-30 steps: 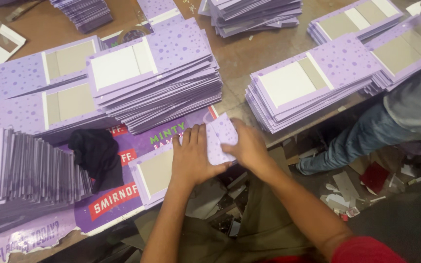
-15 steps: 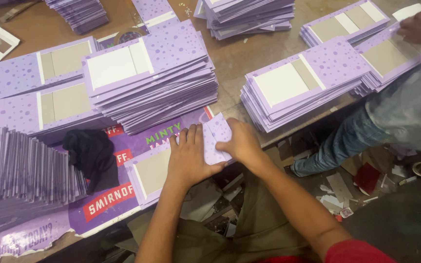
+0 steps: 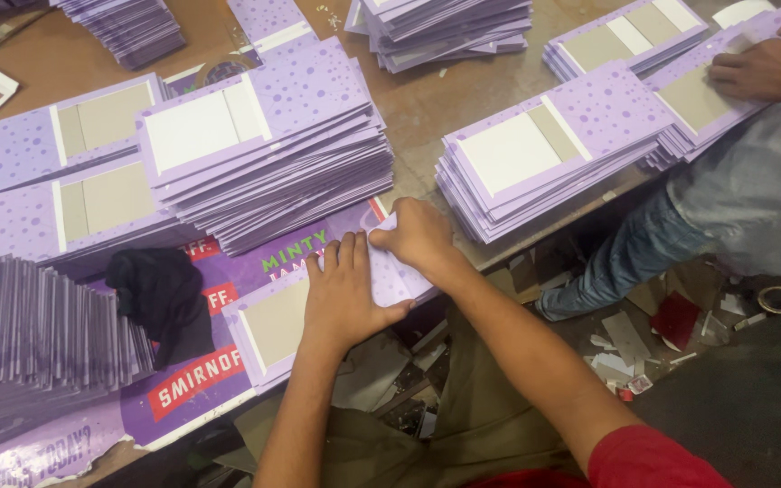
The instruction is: The person folds purple paper cards in half and stacks them on a table. They repeatedly pick up a card, fold it, and place it on a growing pile while another person works nearby.
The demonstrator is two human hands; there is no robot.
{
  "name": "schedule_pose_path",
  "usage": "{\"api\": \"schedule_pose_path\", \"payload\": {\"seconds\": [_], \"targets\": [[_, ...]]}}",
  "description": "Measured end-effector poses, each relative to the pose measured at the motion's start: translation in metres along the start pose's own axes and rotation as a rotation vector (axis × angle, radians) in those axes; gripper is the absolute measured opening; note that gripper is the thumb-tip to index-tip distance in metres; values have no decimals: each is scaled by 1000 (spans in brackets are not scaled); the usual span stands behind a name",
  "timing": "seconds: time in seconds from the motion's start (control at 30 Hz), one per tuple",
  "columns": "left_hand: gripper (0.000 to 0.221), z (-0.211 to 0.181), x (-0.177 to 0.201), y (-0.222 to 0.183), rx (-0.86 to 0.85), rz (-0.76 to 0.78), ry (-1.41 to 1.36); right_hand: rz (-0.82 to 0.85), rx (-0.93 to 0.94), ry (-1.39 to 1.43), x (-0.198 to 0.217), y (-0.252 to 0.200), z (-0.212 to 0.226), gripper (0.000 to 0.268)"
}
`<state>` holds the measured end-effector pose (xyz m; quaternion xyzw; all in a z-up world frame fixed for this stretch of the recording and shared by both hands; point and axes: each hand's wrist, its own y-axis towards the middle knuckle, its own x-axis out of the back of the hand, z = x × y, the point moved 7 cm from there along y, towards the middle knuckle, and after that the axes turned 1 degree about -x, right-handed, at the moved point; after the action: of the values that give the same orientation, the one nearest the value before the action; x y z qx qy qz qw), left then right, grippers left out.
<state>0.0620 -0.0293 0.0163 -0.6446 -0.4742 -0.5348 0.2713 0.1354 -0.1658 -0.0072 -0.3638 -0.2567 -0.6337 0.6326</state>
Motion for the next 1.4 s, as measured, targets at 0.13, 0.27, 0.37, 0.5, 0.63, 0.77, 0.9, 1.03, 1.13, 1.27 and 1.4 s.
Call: {"api": "schedule_pose_path", "payload": {"seconds": [0.13, 0.27, 0.37, 0.5, 0.63, 0.77, 0.9, 1.03, 1.13, 1.27, 1.4], "targets": [[120, -1, 1, 1, 9, 5, 9, -27, -14, 12, 5, -3, 1, 45], [121, -1, 0, 1, 21, 17, 0, -11, -81, -41, 1, -1, 3, 45], [121, 0, 0, 2, 39, 27, -1, -35, -80, -64, 1, -1, 4, 48], [122, 0, 0, 1, 44, 16, 11, -105, -23, -46, 4, -10, 3, 52], [122, 0, 2, 2, 29, -33, 13, -101, -13, -61, 1, -26, -6, 56], [125, 3, -1, 0, 44, -38, -31, -73, -5, -40, 1, -49, -15, 54], [125, 6, -1, -1, 52, -43, -25, -92, 115, 104, 8, -75, -17, 49], [128, 7, -2, 0, 54, -17, -19, -92, 114, 150, 9, -81, -17, 49], [126, 6, -2, -1, 44, -31, -19, -63, 165, 190, 9, -79, -13, 53], [124, 9, -7, -4, 41, -48, -32, -16, 245, 264, 11, -78, -17, 64], [124, 12, -9, -2, 39, -69, -24, 9, 278, 207, 12, -71, -28, 60]]}}
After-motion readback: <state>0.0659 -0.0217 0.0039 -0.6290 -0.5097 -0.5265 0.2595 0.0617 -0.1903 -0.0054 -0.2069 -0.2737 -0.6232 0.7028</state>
